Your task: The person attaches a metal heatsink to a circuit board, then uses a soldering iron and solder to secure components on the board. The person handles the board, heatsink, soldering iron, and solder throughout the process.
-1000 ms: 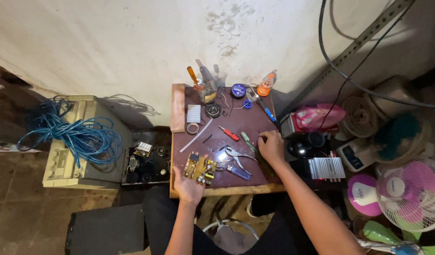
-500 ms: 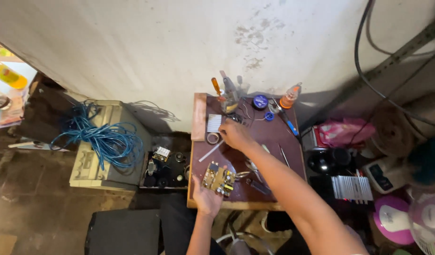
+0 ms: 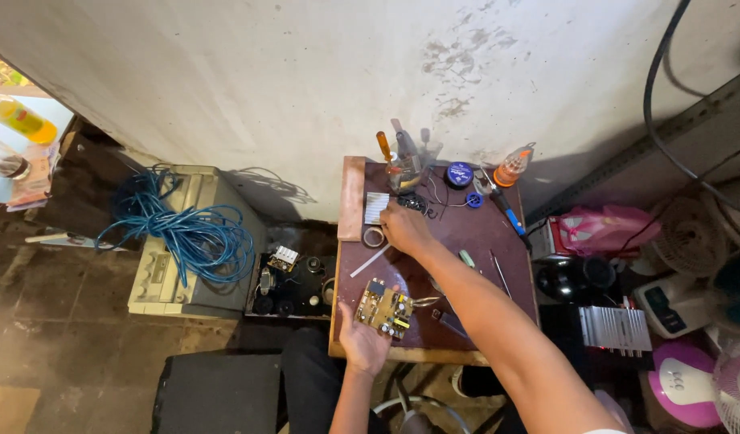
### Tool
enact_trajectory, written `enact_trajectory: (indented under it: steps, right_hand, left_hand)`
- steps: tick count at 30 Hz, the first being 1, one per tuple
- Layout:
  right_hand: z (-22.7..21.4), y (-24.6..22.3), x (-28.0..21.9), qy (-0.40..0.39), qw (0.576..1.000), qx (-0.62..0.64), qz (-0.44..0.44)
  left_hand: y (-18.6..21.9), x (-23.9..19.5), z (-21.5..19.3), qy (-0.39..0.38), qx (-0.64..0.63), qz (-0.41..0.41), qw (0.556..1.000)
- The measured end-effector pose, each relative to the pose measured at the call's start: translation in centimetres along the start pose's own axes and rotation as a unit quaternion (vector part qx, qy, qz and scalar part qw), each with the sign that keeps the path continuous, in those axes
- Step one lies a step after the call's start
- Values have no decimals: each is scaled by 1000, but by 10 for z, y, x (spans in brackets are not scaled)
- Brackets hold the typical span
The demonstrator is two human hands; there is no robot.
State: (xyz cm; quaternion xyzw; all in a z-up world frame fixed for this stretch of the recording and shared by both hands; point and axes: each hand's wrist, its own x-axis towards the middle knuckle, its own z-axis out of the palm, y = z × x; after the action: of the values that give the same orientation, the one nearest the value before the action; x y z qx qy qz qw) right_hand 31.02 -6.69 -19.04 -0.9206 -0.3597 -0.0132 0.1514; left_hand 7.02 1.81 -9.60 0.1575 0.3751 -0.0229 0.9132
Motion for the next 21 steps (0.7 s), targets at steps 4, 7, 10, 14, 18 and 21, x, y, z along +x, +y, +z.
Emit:
enact_trajectory:
  steps: [4,7,10,14,18,21]
  right_hand:
    - [-5,3,-2,-42,999,4,9]
    - [-14,2,-7,10,1000,24,-3]
    - [-37,-5,-18,27,997,70,-17]
    - [-63,-8,-46,67,993,69,-69]
    - [-100,1,-94,60,989,115,-66]
    - [-104,31,-134,72,994,81,13]
  left_hand:
    - [1,-4,6,0,-12,0,1000]
    - [1,-6,6,11,-9,5,1000]
    - [0,-7,6,-2,7,0,1000]
    - [-1,-4,1,4,5,2,1000]
    - [-4,2,-6,-23,7,6,1000]
    - [-7,5,-11,-43,-4,11,999]
